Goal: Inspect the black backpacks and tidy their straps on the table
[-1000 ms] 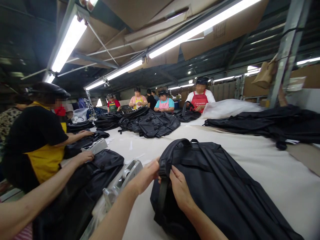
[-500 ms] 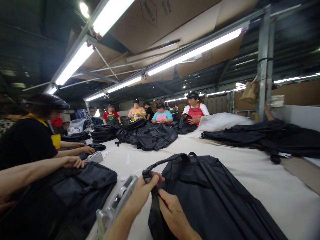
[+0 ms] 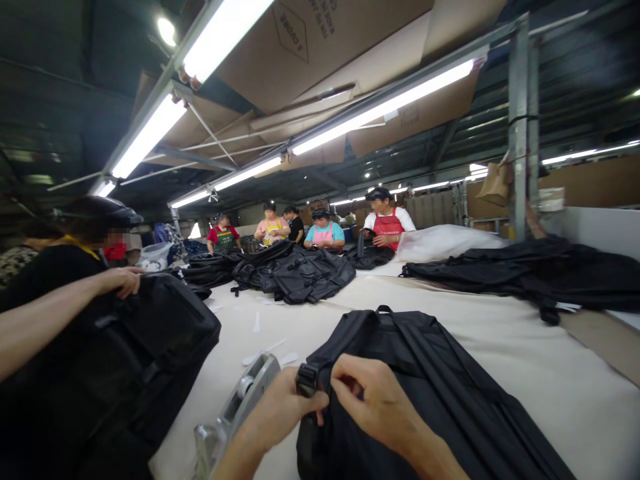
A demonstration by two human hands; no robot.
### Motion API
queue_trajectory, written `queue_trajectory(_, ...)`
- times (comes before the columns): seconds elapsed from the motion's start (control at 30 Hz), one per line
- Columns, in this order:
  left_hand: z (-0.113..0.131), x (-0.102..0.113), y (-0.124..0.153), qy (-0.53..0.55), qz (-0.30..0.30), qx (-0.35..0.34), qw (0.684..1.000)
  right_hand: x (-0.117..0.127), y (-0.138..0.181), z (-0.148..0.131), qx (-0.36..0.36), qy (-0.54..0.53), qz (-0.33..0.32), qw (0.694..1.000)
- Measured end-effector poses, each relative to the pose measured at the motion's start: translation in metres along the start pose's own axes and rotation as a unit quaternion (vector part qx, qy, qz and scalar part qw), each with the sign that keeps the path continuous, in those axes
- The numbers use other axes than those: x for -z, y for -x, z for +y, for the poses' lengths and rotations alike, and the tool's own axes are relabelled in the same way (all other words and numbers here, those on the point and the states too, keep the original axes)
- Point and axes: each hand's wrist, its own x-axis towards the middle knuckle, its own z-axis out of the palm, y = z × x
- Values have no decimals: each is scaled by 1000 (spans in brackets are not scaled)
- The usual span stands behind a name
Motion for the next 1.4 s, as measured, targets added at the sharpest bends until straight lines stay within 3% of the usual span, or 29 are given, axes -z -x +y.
queue_trajectory(0.07, -2, -7, 2, 17, -48, 26, 998, 18, -1, -8, 59, -26, -28, 998)
queue_trajectory(0.13, -5, -13, 4, 10, -73, 31, 997, 27, -1, -16, 111, -71, -109, 985)
queue_trajectory(0.2, -7, -17, 5, -13, -77, 34, 996, 29, -2, -21, 121, -129, -196, 965)
queue_trajectory(0.27, -7, -19, 7, -25, -80, 49, 995, 27, -3, -21, 100, -168, -227, 954)
queue_trajectory(0.37, -5, -19, 9, 24, -64, 36, 997, 26, -3, -11, 49, -169, -175, 969)
queue_trajectory(0.47, -5, -18, 11, 64, 21, -18, 998, 28, -2, 7, -24, -193, -110, 975)
queue_trajectory(0.6, -13, -24, 13, -23, 133, -28, 991, 28, 0, 27, -90, -276, -44, 956)
queue_trajectory(0.7, -17, -32, 12, -59, 177, -60, 981, 26, 0, 31, -99, -322, -30, 941)
queue_trajectory(0.83, -15, -41, 7, -67, 197, -126, 970, 24, -1, 29, -91, -338, -36, 936)
queue_trajectory(1.1, -25, -52, -4, -52, 242, -102, 963, 26, -1, 28, -75, -331, -40, 940)
queue_trajectory(1.4, -21, -45, -2, -84, 204, -126, 967, 20, -1, 28, -69, -333, -55, 939)
